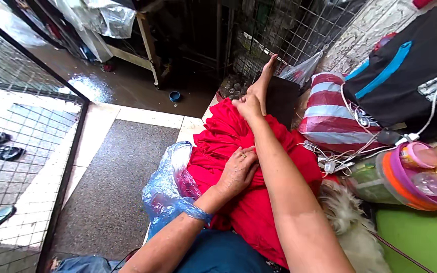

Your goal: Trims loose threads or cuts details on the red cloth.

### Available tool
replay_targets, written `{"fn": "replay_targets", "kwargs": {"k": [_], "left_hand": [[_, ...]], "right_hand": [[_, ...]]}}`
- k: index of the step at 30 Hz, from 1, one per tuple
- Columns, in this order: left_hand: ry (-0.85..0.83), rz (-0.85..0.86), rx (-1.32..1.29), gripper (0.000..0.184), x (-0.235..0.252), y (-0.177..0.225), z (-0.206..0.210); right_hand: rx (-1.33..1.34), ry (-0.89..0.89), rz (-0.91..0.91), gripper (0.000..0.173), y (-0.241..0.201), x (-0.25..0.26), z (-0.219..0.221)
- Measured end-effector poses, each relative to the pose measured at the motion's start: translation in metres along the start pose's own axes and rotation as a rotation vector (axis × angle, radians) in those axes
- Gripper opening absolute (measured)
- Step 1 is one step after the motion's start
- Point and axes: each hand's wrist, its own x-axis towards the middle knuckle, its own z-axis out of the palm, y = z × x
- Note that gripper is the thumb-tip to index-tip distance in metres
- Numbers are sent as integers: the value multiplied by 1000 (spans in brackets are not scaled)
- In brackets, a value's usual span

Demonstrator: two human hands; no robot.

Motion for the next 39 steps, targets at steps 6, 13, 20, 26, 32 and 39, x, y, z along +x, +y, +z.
{"fn": "replay_targets", "kwargs": {"k": [6, 13, 20, 26, 32, 39], "left_hand": [[11, -67, -145, 18, -7, -9, -6], [186, -398, -467, 21, -28, -7, -42], [260, -498, -397, 10, -59, -10, -42], [327, -574, -383, 6, -57, -12, -50], [419, -591, -164, 14, -58, -24, -69], [426, -768, -304, 11, -25, -25, -75]], "right_hand": [[36, 50, -44, 20, 22, 4, 20], [133, -134, -644, 12, 25, -49, -5], [152, -329, -493, 12, 45, -68, -11], [130, -292, -447, 11, 44, -71, -8], [77, -218, -525, 12, 45, -72, -3], [17, -126, -742, 12, 34, -85, 11]]}}
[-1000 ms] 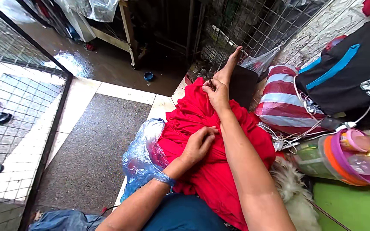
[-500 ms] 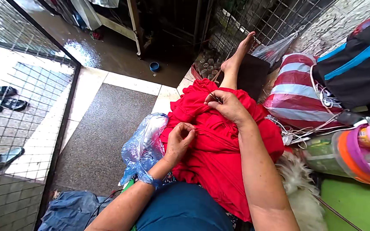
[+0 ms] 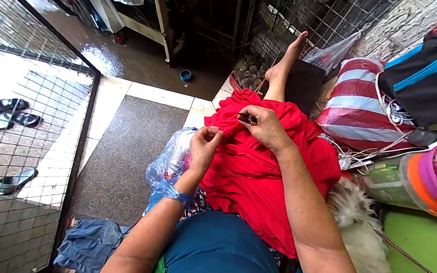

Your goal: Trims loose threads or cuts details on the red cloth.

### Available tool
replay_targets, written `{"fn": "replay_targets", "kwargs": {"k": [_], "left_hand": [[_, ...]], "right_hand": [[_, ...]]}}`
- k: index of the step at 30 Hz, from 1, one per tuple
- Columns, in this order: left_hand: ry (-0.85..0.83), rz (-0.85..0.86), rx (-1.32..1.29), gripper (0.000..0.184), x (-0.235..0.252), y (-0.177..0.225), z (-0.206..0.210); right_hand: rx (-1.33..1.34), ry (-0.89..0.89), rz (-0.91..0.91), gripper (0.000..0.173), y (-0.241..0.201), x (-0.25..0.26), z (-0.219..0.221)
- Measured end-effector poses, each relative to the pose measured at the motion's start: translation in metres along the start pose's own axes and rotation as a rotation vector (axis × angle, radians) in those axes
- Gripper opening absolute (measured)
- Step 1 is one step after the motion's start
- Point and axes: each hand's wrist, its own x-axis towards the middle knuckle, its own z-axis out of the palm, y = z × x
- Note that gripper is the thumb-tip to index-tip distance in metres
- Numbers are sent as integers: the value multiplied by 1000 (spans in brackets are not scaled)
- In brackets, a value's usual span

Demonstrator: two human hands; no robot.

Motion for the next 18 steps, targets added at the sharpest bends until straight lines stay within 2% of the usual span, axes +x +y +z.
{"fn": "replay_targets", "kwargs": {"k": [3, 8, 12, 18], "left_hand": [[12, -20, 22, 8, 6, -3, 6], [-35, -73, -101, 9, -7, 11, -12], [-35, -137, -172, 14, -11, 20, -21], [-42, -139, -201, 18, -15, 29, -30]], "right_hand": [[-8, -69, 19, 12, -1, -1, 0], [-53, -229, 140, 30, -6, -3, -9], [-38, -232, 34, 25, -5, -7, -12], [-47, -193, -32, 20, -4, -9, -11]]}}
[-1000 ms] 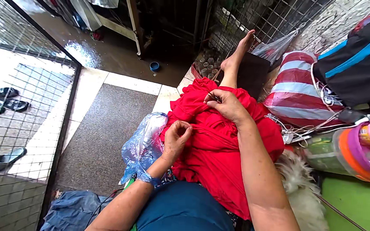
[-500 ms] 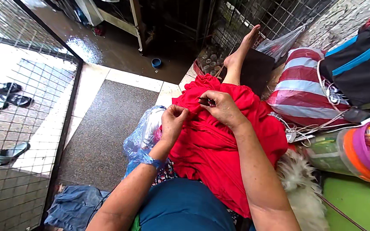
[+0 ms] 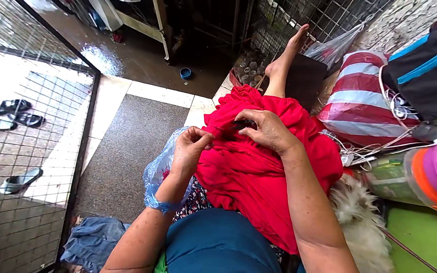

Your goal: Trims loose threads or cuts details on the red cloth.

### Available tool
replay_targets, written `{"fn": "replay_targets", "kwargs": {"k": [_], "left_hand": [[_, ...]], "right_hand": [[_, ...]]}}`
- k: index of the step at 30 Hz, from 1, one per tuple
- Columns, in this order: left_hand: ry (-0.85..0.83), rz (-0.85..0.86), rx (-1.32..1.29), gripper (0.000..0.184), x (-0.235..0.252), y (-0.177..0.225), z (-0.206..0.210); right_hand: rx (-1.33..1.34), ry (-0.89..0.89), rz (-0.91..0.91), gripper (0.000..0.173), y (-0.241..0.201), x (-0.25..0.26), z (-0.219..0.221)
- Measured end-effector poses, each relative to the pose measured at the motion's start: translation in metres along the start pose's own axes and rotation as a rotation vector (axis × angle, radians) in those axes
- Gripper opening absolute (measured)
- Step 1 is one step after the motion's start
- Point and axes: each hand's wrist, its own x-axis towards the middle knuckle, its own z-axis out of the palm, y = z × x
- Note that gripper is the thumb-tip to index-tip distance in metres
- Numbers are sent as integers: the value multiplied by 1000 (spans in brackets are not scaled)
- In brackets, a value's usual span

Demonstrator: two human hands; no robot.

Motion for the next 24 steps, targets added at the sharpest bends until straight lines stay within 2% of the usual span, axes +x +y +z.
{"fn": "replay_targets", "kwargs": {"k": [9, 15, 19, 20, 23, 24], "left_hand": [[4, -60, -115, 19, -1, 3, 5], [4, -56, -124, 20, -5, 6, 10], [-8, -60, -125, 19, -5, 4, 9], [-8, -54, -130, 19, -6, 4, 8], [0, -6, -137, 20, -6, 9, 3], [13, 11, -141, 21, -6, 11, 3]], "right_hand": [[-188, -5, -140, 17, -15, 2, 21], [-185, 15, -196, 10, -12, 3, 26], [-221, 49, -155, 6, -13, 4, 30], [-234, 67, -105, 11, -14, 6, 30], [-273, -65, 120, 46, -21, 12, 26], [-290, -93, 135, 48, -21, 12, 29]]}}
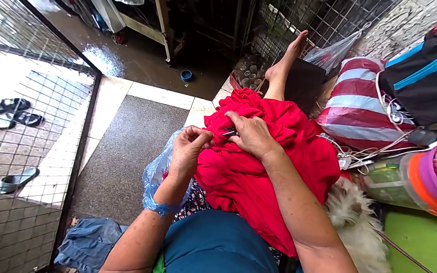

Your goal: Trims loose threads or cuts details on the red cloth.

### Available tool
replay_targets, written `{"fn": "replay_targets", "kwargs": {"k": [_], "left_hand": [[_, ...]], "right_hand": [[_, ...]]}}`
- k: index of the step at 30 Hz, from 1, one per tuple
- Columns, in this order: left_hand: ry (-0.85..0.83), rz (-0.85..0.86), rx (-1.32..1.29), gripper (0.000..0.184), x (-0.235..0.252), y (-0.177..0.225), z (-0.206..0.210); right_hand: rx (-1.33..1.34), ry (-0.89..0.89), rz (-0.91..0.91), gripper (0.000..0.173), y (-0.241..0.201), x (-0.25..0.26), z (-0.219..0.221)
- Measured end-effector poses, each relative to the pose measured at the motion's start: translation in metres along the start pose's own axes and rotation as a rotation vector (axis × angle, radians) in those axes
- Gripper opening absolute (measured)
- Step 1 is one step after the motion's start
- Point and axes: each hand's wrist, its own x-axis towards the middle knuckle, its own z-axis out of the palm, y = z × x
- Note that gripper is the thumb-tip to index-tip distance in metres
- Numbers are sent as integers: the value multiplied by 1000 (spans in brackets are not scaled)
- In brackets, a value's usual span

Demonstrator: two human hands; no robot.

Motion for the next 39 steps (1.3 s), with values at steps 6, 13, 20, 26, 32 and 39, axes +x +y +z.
{"fn": "replay_targets", "kwargs": {"k": [6, 13, 20, 26, 32, 39], "left_hand": [[67, 71, -19, 17, 4, 10, -12], [-134, 159, 181, 13, -9, 5, -19], [-1014, 285, 390, 10, -93, 19, 48], [-1244, 489, 329, 8, -102, 37, 36], [-748, 311, 1136, 11, -70, 34, -53], [-577, -362, 1533, 29, -57, 12, -83]], "right_hand": [[315, 460, 39, 17, 15, -6, -22], [267, 434, 861, 46, 106, -48, -46], [254, 596, 489, 52, 29, -45, -72], [261, -240, 52, 75, -70, -6, 8], [153, -359, 85, 28, -77, -15, 18], [322, -771, -115, 24, -90, -13, 32]]}}
